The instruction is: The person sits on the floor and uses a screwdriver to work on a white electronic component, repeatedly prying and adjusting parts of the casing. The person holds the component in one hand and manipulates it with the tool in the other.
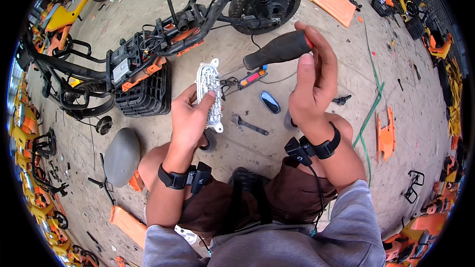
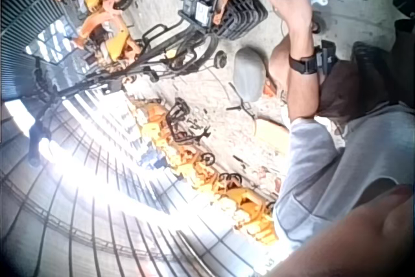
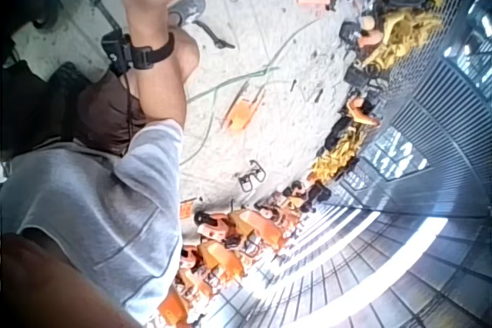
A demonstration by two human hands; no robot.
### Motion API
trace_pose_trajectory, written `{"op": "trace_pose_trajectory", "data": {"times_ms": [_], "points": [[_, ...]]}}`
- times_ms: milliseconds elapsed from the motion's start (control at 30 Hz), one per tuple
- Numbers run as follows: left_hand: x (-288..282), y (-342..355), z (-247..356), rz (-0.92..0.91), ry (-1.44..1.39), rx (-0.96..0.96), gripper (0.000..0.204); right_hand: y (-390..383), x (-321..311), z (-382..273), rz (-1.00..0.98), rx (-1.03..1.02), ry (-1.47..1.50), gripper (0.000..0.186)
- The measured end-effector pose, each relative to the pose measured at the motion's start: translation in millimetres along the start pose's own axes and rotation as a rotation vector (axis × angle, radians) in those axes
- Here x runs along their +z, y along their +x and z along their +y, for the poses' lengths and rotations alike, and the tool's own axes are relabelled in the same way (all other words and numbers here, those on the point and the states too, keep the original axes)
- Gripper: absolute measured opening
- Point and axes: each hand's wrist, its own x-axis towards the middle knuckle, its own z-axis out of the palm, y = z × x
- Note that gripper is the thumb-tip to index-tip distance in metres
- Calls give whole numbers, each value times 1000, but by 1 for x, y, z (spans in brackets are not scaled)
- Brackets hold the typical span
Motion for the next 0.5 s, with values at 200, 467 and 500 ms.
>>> {"op": "trace_pose_trajectory", "data": {"times_ms": [200,467,500], "points": [[0,-1,0,-12,-3,10,20,0,2,5,39,-68,-84,34],[-1,1,-2,-20,8,8,21,1,1,-1,39,-23,-85,33],[0,0,-1,-18,-1,7,21,2,0,-3,36,-26,-91,33]]}}
